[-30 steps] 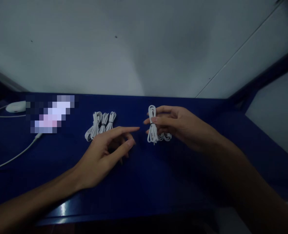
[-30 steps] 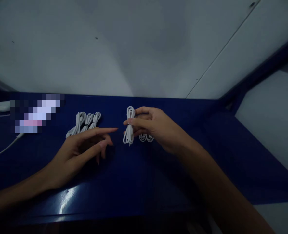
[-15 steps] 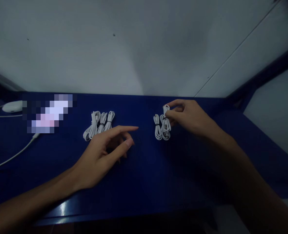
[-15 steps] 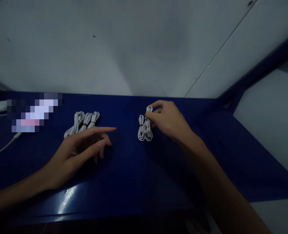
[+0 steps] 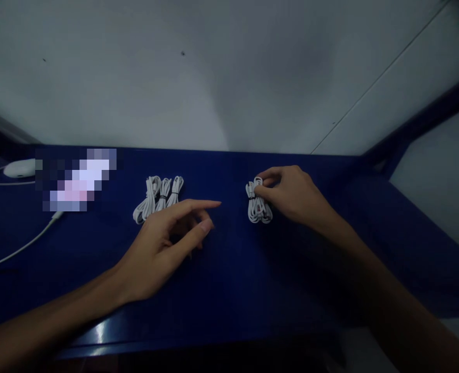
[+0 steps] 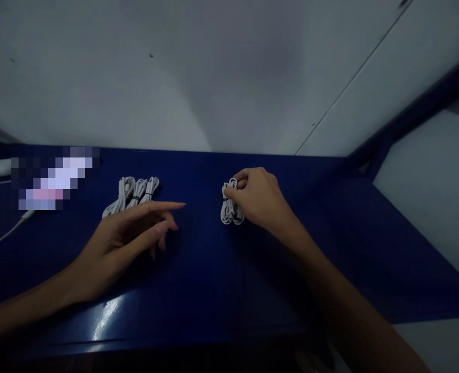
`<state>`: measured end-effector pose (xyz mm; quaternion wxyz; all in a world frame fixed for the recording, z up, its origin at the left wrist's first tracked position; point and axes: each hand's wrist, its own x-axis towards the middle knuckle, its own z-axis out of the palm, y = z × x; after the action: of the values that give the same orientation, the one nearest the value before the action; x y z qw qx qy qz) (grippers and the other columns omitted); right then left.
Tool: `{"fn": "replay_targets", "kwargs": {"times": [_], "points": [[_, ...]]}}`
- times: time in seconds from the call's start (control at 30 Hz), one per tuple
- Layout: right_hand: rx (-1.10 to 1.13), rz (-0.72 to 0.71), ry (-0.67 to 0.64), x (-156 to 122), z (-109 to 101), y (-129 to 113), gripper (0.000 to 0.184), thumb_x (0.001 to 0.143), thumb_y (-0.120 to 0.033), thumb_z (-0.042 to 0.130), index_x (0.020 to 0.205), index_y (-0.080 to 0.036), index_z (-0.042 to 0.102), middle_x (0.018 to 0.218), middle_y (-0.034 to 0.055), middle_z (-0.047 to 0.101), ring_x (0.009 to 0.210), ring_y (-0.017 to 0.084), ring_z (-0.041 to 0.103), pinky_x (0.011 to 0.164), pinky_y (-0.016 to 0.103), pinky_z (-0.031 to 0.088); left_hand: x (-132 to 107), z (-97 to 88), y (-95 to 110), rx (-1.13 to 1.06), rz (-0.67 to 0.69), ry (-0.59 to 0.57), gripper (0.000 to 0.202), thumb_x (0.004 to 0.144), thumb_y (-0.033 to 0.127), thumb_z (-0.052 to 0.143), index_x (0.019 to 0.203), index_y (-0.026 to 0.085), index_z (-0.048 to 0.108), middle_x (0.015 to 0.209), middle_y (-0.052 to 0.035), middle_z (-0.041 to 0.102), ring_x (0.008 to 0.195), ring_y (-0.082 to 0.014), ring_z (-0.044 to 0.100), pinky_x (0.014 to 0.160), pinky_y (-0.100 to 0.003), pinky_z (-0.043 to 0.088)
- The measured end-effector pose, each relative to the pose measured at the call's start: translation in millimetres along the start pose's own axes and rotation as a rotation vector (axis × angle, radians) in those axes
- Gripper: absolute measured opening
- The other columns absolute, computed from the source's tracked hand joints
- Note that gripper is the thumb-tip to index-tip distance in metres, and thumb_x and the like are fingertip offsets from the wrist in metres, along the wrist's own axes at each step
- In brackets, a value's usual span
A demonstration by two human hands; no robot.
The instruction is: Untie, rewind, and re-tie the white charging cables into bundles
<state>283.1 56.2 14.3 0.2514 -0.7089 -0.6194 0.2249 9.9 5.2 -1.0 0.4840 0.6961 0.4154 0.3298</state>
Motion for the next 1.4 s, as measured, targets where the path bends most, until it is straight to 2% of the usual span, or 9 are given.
{"fn": "replay_targets", "kwargs": {"times": [0.2, 0.5, 0.6, 0.7, 0.8, 0.97, 1.07, 1.2, 1.4], "points": [[-0.097, -0.094, 0.080, -1.1, 9.2, 8.6, 0.037, 0.091, -0.038, 0.075, 0.122, -0.020, 0.081, 0.117, 0.0151, 0.077, 0.110, 0.036, 0.073, 0.088, 0.049, 0.060, -1.3, -1.2, -0.8, -0.002, 0.000, 0.002, 0.033, 0.111, 0.045, 0.068, 0.141, 0.037, 0.076, 0.105, 0.0000, 0.076, 0.078, -0.0142, 0.070, 0.068, -0.023, 0.058], [-0.174, -0.100, 0.061, 0.3, 9.2, 11.6, 0.034, 0.097, -0.044, 0.069, 0.119, -0.021, 0.081, 0.115, 0.0154, 0.074, 0.103, 0.035, 0.071, 0.096, 0.056, 0.056, -1.4, -0.2, 0.7, 0.045, 0.009, 0.021, 0.032, 0.111, 0.047, 0.067, 0.141, 0.037, 0.075, 0.103, 0.0017, 0.076, 0.073, -0.0126, 0.067, 0.064, -0.024, 0.055], [-0.184, -0.126, 0.064, 0.9, 9.5, 13.8, 0.031, 0.097, -0.042, 0.068, 0.117, -0.022, 0.081, 0.113, 0.0150, 0.074, 0.103, 0.034, 0.069, 0.097, 0.055, 0.056, -0.9, -4.0, 0.5, 0.187, 0.052, 0.142, 0.028, 0.110, 0.046, 0.069, 0.133, 0.035, 0.079, 0.090, 0.0024, 0.072, 0.067, -0.0134, 0.063, 0.059, -0.027, 0.049], [-0.194, -0.125, 0.061, 2.0, 10.4, 15.1, 0.035, 0.099, -0.045, 0.067, 0.119, -0.021, 0.081, 0.116, 0.0168, 0.073, 0.103, 0.034, 0.069, 0.097, 0.056, 0.056, 4.3, -13.0, 1.7, 0.408, 0.103, 0.385, 0.026, 0.110, 0.047, 0.066, 0.121, 0.029, 0.081, 0.080, 0.0015, 0.068, 0.068, -0.0167, 0.062, 0.062, -0.033, 0.047], [-0.240, -0.080, 0.051, 2.0, 11.6, 13.7, 0.043, 0.101, -0.051, 0.064, 0.126, -0.020, 0.079, 0.123, 0.0192, 0.071, 0.100, 0.034, 0.070, 0.094, 0.057, 0.057, 12.4, -24.8, 5.1, 0.668, 0.054, 0.537, 0.031, 0.108, 0.054, 0.063, 0.108, 0.026, 0.077, 0.079, 0.0006, 0.069, 0.067, -0.0201, 0.063, 0.065, -0.037, 0.045], [-0.281, -0.026, 0.006, -3.8, 13.3, 5.5, 0.048, 0.103, -0.056, 0.060, 0.129, -0.018, 0.076, 0.130, 0.0207, 0.068, 0.100, 0.035, 0.072, 0.091, 0.054, 0.057, 19.8, -38.4, 8.4, 1.104, -0.120, 0.520, 0.047, 0.108, 0.062, 0.051, 0.131, 0.025, 0.069, 0.113, -0.0122, 0.075, 0.095, -0.0370, 0.071, 0.073, -0.045, 0.044], [-0.271, -0.022, -0.020, -7.2, 13.6, 2.1, 0.045, 0.103, -0.055, 0.061, 0.126, -0.019, 0.075, 0.129, 0.0207, 0.067, 0.103, 0.037, 0.072, 0.089, 0.052, 0.057, 21.0, -41.1, 6.5, 1.243, -0.239, 0.438, 0.060, 0.110, 0.065, 0.042, 0.143, 0.018, 0.061, 0.112, -0.0180, 0.078, 0.096, -0.0435, 0.074, 0.071, -0.047, 0.047], [-0.255, -0.021, -0.028, -7.9, 14.0, 1.0, 0.046, 0.103, -0.055, 0.061, 0.126, -0.017, 0.073, 0.131, 0.0215, 0.066, 0.102, 0.037, 0.072, 0.087, 0.052, 0.058, 23.4, -42.8, 2.6, 1.271, -0.270, 0.357, 0.063, 0.112, 0.062, 0.041, 0.147, 0.011, 0.056, 0.114, -0.0248, 0.078, 0.097, -0.0473, 0.076, 0.074, -0.052, 0.053], [-0.228, 0.000, -0.033, -7.4, 14.8, 0.4, 0.052, 0.102, -0.057, 0.060, 0.130, -0.015, 0.071, 0.130, 0.0226, 0.066, 0.096, 0.035, 0.073, 0.085, 0.053, 0.059, 25.7, -45.4, -2.8, 1.244, -0.202, 0.343, 0.051, 0.111, 0.050, 0.049, 0.144, 0.012, 0.058, 0.114, -0.0253, 0.076, 0.112, -0.0485, 0.072, 0.084, -0.053, 0.054]]}}
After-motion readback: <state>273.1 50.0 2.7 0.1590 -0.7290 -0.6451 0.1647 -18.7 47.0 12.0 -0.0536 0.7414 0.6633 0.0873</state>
